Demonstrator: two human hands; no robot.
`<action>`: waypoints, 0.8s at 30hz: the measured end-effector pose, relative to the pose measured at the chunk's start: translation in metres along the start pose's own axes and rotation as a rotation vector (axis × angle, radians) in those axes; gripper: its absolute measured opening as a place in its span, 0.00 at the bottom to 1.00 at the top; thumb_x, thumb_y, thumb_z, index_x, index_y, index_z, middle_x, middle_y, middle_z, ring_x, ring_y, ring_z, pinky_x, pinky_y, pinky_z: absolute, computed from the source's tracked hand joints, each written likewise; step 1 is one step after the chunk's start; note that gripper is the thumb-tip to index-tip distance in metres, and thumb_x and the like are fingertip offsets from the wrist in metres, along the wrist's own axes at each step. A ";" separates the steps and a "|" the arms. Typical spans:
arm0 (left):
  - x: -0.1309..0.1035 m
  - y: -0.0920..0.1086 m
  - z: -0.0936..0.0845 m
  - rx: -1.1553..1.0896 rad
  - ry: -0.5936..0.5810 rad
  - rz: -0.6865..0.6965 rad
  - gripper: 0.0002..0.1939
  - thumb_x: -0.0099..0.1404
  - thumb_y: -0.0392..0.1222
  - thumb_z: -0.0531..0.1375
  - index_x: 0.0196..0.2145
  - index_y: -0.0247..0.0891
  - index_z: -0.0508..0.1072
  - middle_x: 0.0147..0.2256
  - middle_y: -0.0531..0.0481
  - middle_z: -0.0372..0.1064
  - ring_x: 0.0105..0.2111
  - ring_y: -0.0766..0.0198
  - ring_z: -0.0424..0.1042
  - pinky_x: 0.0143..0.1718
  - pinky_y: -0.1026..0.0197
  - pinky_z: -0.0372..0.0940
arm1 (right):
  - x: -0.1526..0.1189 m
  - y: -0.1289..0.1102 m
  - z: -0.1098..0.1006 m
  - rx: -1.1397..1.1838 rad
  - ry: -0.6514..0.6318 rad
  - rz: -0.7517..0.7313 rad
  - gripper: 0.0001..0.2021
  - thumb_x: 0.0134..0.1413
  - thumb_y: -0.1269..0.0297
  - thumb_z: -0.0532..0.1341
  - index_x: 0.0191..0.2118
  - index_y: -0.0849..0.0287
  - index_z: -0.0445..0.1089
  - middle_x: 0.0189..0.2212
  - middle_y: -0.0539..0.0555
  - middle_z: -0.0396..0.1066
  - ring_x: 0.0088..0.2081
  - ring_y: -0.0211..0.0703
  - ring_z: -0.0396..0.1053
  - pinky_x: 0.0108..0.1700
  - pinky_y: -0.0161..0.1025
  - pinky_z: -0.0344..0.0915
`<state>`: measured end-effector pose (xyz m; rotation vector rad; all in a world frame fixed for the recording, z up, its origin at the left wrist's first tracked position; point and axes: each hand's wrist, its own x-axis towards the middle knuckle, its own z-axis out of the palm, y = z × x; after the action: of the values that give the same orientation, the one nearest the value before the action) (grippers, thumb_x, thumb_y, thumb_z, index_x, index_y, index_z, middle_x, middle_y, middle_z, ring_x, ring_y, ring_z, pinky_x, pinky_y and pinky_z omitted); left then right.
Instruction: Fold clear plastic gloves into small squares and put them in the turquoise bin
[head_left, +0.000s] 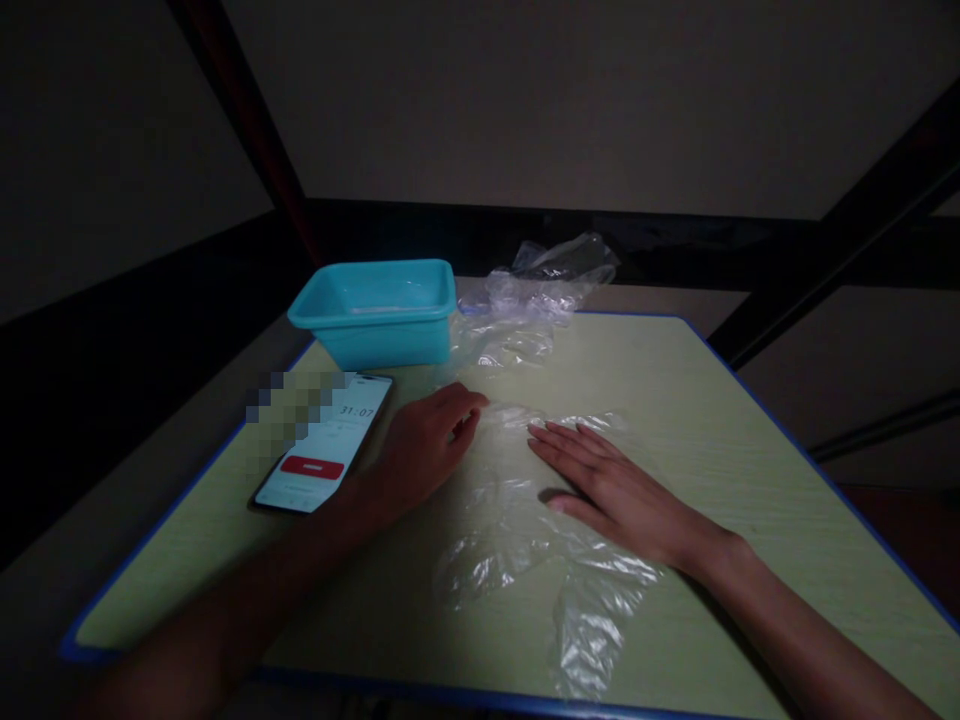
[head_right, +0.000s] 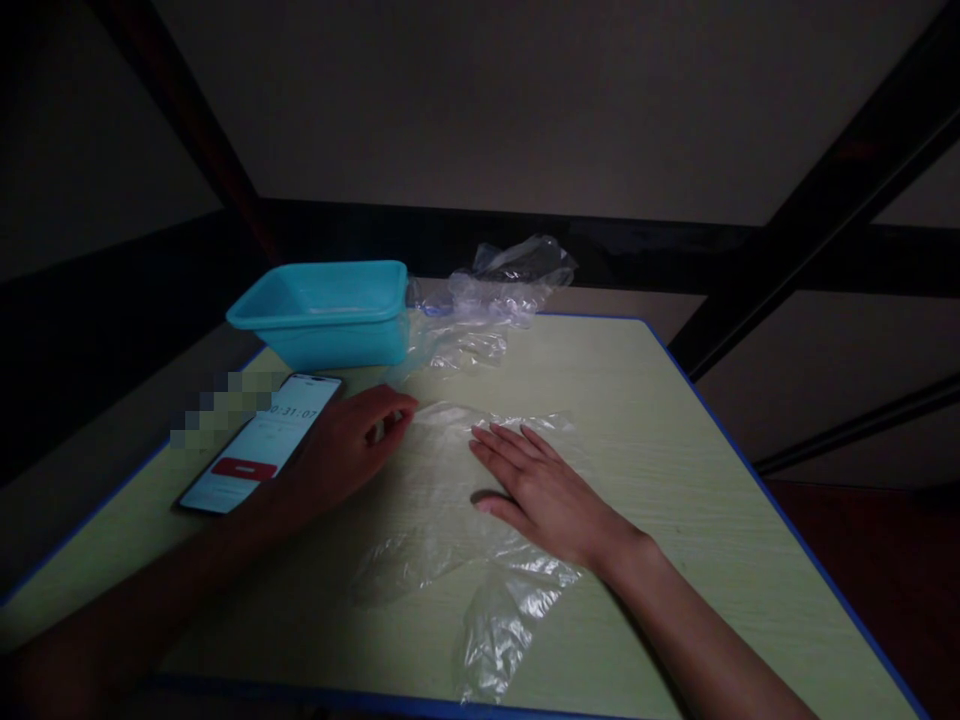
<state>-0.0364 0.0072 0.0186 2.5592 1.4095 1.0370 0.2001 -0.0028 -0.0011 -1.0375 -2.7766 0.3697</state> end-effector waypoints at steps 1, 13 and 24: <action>-0.001 0.000 0.000 0.004 -0.005 0.024 0.09 0.61 0.31 0.51 0.34 0.35 0.70 0.30 0.50 0.70 0.25 0.68 0.68 0.27 0.68 0.61 | 0.000 0.000 0.000 0.001 0.014 0.003 0.29 0.61 0.50 0.47 0.62 0.61 0.50 0.61 0.60 0.51 0.62 0.50 0.48 0.61 0.57 0.46; -0.011 -0.002 0.001 0.095 -0.155 0.274 0.11 0.64 0.30 0.48 0.34 0.34 0.71 0.31 0.48 0.71 0.29 0.66 0.70 0.30 0.66 0.64 | -0.003 0.002 0.005 -0.074 0.095 0.054 0.28 0.60 0.49 0.47 0.60 0.62 0.55 0.60 0.62 0.55 0.61 0.53 0.51 0.59 0.56 0.50; -0.019 0.000 0.014 0.208 -0.247 0.399 0.12 0.65 0.30 0.47 0.32 0.36 0.69 0.28 0.51 0.68 0.25 0.66 0.66 0.23 0.66 0.58 | -0.012 0.011 -0.002 -0.112 0.119 0.084 0.28 0.61 0.49 0.46 0.59 0.63 0.56 0.58 0.63 0.58 0.59 0.54 0.54 0.57 0.57 0.55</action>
<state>-0.0350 -0.0035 -0.0027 3.0738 1.0189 0.5947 0.2166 -0.0019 -0.0027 -1.1642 -2.6801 0.1580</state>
